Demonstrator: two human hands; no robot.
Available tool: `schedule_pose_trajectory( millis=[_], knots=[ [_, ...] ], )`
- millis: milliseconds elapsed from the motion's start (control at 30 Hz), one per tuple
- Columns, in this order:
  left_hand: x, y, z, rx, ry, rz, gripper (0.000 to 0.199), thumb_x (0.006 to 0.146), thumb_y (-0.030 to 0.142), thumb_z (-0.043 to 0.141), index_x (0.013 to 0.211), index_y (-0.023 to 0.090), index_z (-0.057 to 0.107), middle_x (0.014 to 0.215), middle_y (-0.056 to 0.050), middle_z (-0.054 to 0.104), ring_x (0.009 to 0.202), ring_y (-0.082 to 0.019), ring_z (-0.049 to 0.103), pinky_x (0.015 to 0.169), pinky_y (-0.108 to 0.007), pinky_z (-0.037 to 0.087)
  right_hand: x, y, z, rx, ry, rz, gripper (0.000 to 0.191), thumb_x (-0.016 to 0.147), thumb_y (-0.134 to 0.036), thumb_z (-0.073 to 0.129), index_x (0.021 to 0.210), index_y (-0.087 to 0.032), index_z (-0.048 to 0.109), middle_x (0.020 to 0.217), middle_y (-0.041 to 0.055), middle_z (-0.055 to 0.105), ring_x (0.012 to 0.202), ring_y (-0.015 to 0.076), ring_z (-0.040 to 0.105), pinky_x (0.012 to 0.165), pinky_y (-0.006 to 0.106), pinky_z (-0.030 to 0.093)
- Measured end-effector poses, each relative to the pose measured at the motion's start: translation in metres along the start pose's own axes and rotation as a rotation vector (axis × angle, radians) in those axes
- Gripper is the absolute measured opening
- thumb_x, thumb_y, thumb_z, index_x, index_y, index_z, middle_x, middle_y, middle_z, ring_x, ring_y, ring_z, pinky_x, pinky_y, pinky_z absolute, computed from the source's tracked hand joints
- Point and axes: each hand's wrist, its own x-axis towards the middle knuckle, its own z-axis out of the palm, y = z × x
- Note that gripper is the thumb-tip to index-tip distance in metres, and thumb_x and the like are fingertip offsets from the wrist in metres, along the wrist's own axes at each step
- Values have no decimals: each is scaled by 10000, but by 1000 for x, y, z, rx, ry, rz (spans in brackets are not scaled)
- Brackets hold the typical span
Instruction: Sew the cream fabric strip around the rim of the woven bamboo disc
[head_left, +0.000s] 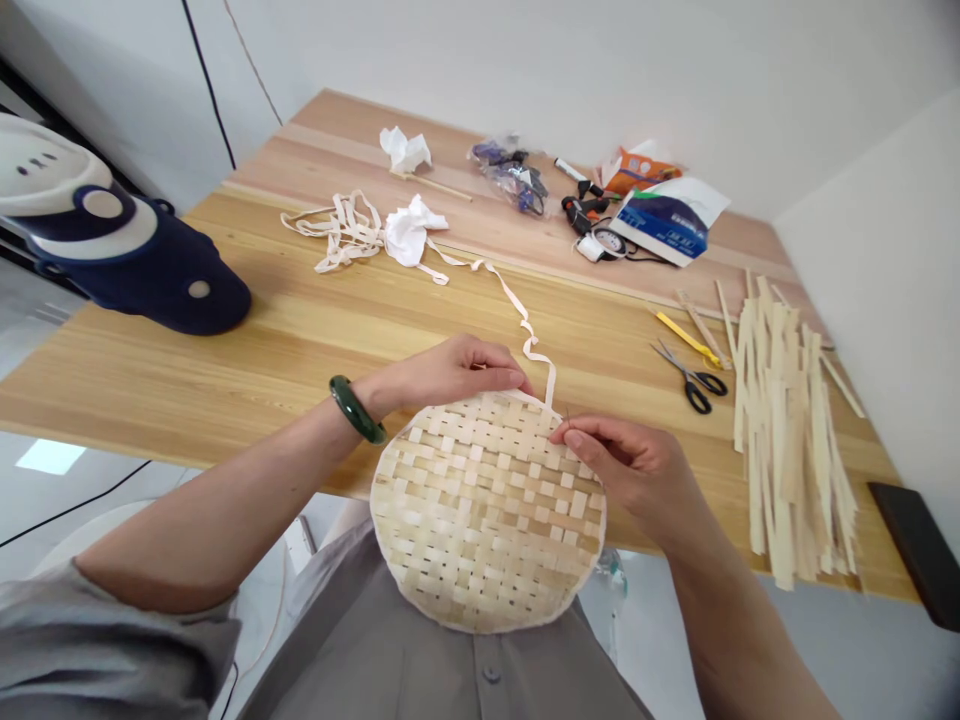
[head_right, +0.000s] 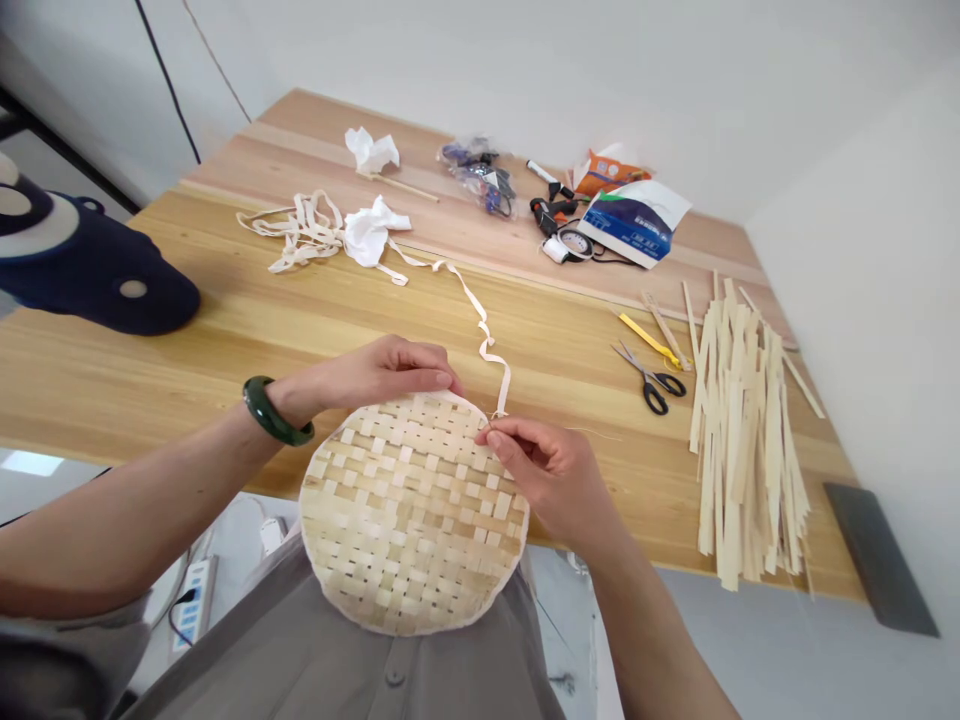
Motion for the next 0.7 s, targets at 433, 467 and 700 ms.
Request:
schedule_pose_trajectory(
  millis=[433, 467, 700],
  knots=[
    [-3, -5, -5, -71, -53, -100, 247, 880, 333, 608, 964, 134, 728, 891, -62, 742, 732, -146, 644, 628, -232, 484, -3, -7, 4, -53, 0, -95, 172, 909, -276, 586, 851, -226, 740, 833, -5, 752, 696, 105, 649, 585, 175, 483],
    [-4, -4, -5, -83, -55, -113, 245, 877, 335, 609, 952, 132, 726, 882, -63, 740, 726, -147, 643, 630, -236, 485, -3, -9, 4, -46, -7, -107, 168, 912, -265, 584, 857, -224, 737, 855, -4, 755, 735, 108, 666, 615, 172, 498],
    [-7, -8, -4, -142, -68, -107, 234, 882, 351, 602, 930, 147, 704, 842, -37, 708, 704, -127, 619, 620, -226, 464, -7, -15, 5, -27, -29, -88, 162, 927, -262, 577, 874, -224, 726, 880, -1, 746, 752, 108, 667, 611, 169, 502]
  ],
)
